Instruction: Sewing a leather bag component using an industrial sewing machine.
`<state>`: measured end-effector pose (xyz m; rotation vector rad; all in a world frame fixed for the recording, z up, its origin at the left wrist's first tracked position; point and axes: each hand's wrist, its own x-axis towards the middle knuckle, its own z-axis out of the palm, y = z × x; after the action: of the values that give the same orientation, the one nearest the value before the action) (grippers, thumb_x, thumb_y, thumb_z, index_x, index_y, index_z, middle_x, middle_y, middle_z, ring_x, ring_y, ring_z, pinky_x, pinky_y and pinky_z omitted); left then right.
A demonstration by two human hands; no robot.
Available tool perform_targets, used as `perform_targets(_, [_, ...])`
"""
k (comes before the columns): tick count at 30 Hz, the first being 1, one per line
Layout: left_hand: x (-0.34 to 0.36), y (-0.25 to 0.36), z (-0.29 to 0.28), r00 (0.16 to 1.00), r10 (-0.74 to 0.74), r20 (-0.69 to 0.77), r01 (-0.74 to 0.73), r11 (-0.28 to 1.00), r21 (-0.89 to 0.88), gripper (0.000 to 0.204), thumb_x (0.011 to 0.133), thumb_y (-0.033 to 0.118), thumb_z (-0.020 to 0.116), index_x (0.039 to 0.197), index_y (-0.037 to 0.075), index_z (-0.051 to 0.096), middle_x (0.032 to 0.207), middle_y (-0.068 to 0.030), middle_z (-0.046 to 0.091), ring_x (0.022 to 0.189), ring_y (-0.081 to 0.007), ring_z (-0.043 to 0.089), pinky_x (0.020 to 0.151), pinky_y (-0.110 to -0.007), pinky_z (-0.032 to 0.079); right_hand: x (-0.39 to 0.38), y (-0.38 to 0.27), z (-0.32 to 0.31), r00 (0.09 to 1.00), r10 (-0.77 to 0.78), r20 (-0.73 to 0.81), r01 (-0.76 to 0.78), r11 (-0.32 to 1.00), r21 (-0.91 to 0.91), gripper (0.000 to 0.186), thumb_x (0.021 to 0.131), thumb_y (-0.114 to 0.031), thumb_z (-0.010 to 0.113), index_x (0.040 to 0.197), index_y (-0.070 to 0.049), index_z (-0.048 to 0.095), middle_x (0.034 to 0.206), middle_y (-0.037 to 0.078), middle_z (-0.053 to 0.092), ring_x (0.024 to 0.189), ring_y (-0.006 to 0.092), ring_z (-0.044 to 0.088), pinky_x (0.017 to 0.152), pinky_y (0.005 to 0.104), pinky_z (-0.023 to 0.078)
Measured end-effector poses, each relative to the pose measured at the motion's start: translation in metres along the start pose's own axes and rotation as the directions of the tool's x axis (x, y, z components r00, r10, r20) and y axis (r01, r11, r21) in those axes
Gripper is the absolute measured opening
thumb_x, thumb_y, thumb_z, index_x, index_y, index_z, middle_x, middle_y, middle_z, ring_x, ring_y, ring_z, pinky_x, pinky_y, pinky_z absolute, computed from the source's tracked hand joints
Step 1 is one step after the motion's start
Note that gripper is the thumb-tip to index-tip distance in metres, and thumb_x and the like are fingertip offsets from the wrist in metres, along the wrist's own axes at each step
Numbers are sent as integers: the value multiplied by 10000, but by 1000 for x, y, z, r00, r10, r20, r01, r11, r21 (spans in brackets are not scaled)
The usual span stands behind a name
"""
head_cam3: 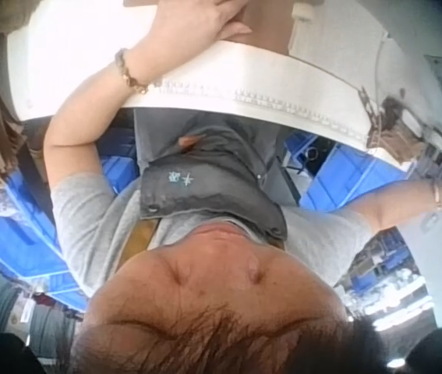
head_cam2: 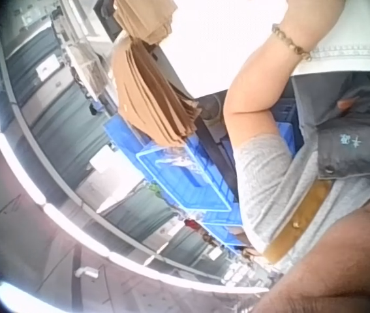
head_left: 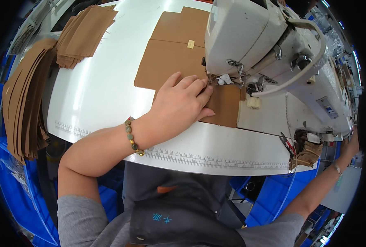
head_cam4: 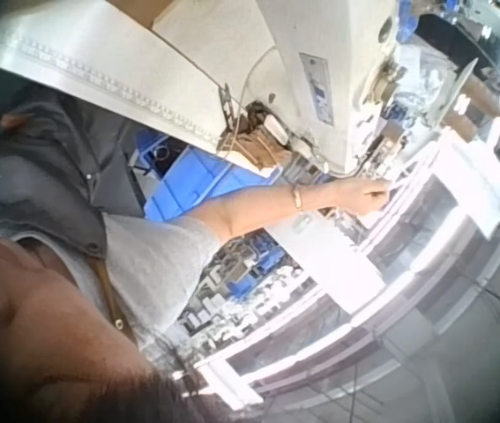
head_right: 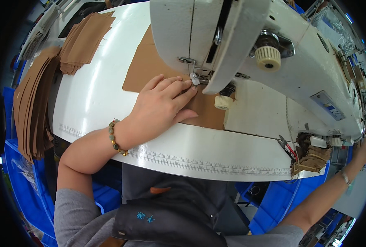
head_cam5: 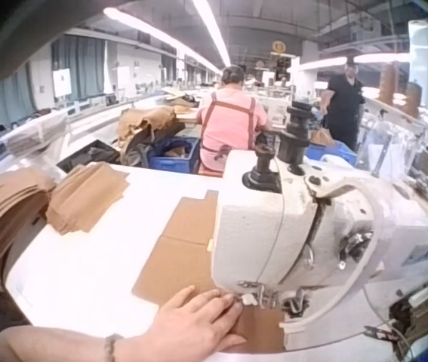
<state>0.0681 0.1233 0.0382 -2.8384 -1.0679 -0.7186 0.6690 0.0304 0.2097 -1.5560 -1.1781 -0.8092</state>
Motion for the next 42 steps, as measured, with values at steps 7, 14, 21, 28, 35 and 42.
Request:
perform_targets(7, [1,2,-1,1000,-1,29,0,999,38,517,893,432,746,1270,77,735,1286,-73,686,1251,-258,615,1092,-470,469,15,170,-25,790,484,376,-522,853,-3,487,1093,-294,564,1453,34,595,1378,93,643,1200,183,621,1045,310,481])
perform_targets(14, [0,1,0,1000,8,28,-9,999,46,522,885,434,755,1275,88,735,1294,-68,682,1254,-253,614,1083,-487,476,-113,153,-5,723,690,13,-680,709,185,594,1085,-428,550,1421,57,610,1340,203,668,1056,196,699,804,337,604])
perform_targets(21, [0,1,0,1000,-2,24,1,999,38,522,880,431,761,1273,89,732,1298,-66,682,1259,-250,616,1089,-493,475,14,167,-32,908,368,203,-317,916,-245,575,1075,-469,552,1371,7,682,1263,145,729,1109,213,707,873,343,582])
perform_targets(28, [1,-1,3,999,18,-29,-17,999,33,499,892,429,737,1210,45,743,1238,-72,687,1229,-251,627,1087,-492,465,-88,180,-18,837,545,-58,-534,835,132,612,1073,-472,570,1373,55,655,1329,158,696,1161,231,684,935,349,561])
perform_targets(35, [1,0,2,1000,15,-16,-15,999,40,494,895,438,733,1211,58,744,1253,-65,685,1237,-246,628,1097,-495,460,32,193,-36,632,720,288,-673,693,-256,649,1082,-499,539,1405,58,624,1354,167,689,1188,208,672,948,330,548])
perform_targets(42, [1,-1,1,999,17,-29,-16,998,54,509,894,447,729,1205,45,743,1252,-60,693,1225,-231,628,1082,-480,464,-91,168,-7,848,527,56,-519,804,290,563,1109,-393,477,1462,33,580,1403,151,650,1227,241,656,1017,364,535])
